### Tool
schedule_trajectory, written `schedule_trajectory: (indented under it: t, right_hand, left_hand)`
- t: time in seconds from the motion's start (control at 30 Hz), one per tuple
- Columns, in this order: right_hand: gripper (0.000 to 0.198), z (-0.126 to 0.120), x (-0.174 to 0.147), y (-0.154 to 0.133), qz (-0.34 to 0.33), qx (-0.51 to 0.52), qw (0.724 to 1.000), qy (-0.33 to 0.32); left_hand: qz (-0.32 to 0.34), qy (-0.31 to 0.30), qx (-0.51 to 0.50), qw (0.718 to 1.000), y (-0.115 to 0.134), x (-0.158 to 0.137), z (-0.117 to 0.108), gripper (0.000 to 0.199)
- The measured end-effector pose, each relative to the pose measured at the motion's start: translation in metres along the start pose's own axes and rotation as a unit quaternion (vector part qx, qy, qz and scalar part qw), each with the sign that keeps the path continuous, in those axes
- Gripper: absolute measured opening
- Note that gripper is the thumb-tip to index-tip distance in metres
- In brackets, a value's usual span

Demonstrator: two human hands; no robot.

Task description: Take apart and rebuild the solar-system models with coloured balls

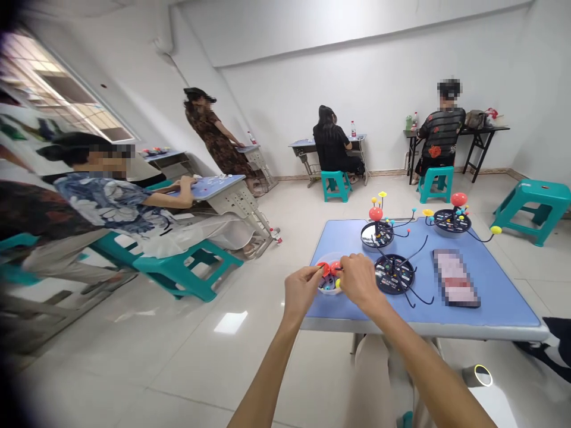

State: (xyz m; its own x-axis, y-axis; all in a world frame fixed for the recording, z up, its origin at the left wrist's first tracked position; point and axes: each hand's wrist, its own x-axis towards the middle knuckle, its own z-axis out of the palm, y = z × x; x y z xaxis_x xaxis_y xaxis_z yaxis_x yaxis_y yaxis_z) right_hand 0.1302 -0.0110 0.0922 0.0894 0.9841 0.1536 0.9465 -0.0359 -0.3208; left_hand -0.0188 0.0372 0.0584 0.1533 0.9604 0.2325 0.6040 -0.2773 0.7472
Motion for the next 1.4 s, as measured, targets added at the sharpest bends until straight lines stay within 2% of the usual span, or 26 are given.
schedule_trajectory:
  t: [0.1, 0.2, 0.33, 0.47, 0.57, 0.7, 0.77, 0.9, 0.97, 1.07, 1.4]
  right_hand:
    - [0.020, 0.012, 0.019, -0.010, 0.002, -0.027, 0.999, -0.027]
    - [0.021, 0.019, 0.022, -0.013, -0.003, -0.028, 0.999, -0.029]
    - [0.022, 0.005, 0.009, -0.006, -0.026, -0.021, 0.999, -0.015]
    - [0.017, -0.036, -0.009, 0.031, -0.017, 0.042, 0.997, 0.065]
    - [0.018, -0.066, -0.017, 0.074, 0.043, 0.027, 0.993, 0.108]
    - [0.020, -0.082, -0.015, 0.115, 0.090, -0.027, 0.996, 0.005]
    - [0.019, -0.079, -0.010, 0.122, 0.079, -0.048, 0.995, -0.047]
    - [0.014, -0.066, -0.001, 0.118, 0.056, -0.082, 0.990, -0.098]
    - [0.012, -0.062, 0.002, 0.116, 0.052, -0.091, 0.988, -0.113]
    - [0.014, -0.058, 0.001, 0.115, 0.045, -0.105, 0.985, -0.126]
    - [0.022, -0.050, -0.006, 0.123, 0.035, -0.106, 0.988, -0.106]
  left_hand:
    - [0.028, -0.033, 0.058, 0.997, 0.001, 0.009, 0.010, 0.019]
    - [0.043, -0.063, 0.100, 0.992, 0.001, 0.015, 0.012, 0.022]
    - [0.053, -0.078, 0.142, 0.985, 0.004, 0.014, 0.011, 0.023]
    - [0.048, -0.030, 0.214, 0.975, 0.016, 0.003, 0.015, 0.027]
    - [0.068, -0.001, 0.244, 0.967, 0.032, -0.008, 0.024, 0.029]
    - [0.101, 0.003, 0.260, 0.960, 0.056, -0.015, 0.044, 0.027]
    - [0.110, -0.012, 0.240, 0.964, 0.066, -0.017, 0.058, 0.025]
    - [0.146, -0.083, 0.075, 0.983, 0.077, -0.018, 0.093, 0.024]
    - [0.134, -0.112, 0.008, 0.985, 0.079, -0.018, 0.109, 0.028]
    - [0.102, -0.121, -0.057, 0.986, 0.078, -0.018, 0.127, 0.030]
    - [0.093, -0.085, -0.106, 0.986, 0.078, -0.012, 0.143, 0.026]
